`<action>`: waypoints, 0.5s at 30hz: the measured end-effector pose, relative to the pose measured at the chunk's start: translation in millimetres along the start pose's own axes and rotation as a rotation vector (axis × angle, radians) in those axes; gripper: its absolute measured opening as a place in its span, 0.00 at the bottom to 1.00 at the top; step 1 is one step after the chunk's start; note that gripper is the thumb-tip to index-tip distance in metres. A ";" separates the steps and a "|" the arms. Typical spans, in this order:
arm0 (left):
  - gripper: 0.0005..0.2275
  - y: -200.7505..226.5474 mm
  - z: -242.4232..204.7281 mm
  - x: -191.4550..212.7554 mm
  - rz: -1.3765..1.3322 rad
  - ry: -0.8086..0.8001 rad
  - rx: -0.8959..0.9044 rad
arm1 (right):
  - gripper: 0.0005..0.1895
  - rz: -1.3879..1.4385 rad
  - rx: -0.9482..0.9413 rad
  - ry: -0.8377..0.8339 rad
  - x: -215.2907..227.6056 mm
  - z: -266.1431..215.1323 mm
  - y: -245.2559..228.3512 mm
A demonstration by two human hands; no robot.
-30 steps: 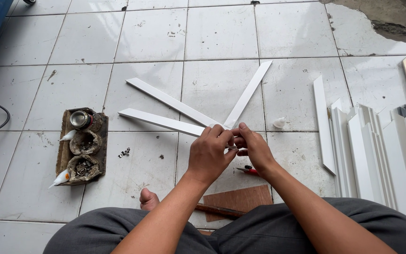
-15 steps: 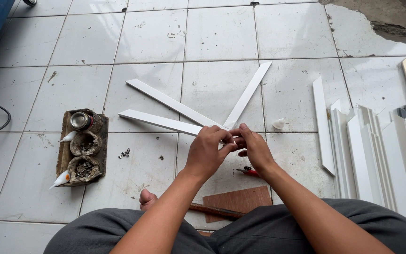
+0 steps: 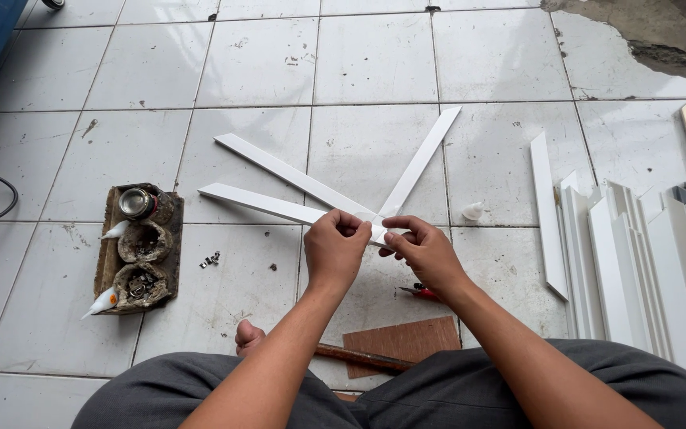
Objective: Assembling a white picture frame by applying glue to mitered joints and joining the pieces together.
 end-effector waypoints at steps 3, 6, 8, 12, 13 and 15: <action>0.03 -11.6 4.8 4.4 -0.037 0.057 0.050 | 0.19 -0.085 0.003 -0.007 -1.5 -2.2 -5.4; 0.03 -18.4 7.8 2.9 -0.070 0.073 0.086 | 0.17 -0.216 -0.006 -0.011 -2.5 -3.8 -8.6; 0.03 -20.7 7.4 1.4 -0.077 0.059 0.088 | 0.18 -0.250 -0.015 -0.009 -2.1 -4.6 -7.6; 0.08 -20.3 9.3 1.4 -0.143 0.058 0.122 | 0.22 -0.418 -0.130 -0.004 4.0 -3.8 -2.9; 0.08 -18.9 9.0 2.9 -0.143 0.058 0.121 | 0.22 -0.419 -0.130 -0.003 4.7 -3.4 0.1; 0.11 -19.4 7.5 4.4 -0.186 0.056 0.170 | 0.21 -0.625 -0.188 -0.016 6.6 -3.5 7.4</action>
Point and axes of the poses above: each hand's wrist, its own z-axis towards the middle knuckle, its own x-axis out of the back of the hand, y = z × x, the point moved 6 cm from there along z, towards the middle knuckle, and after that the axes turned 11 degrees about -y, right-handed, at the moved point
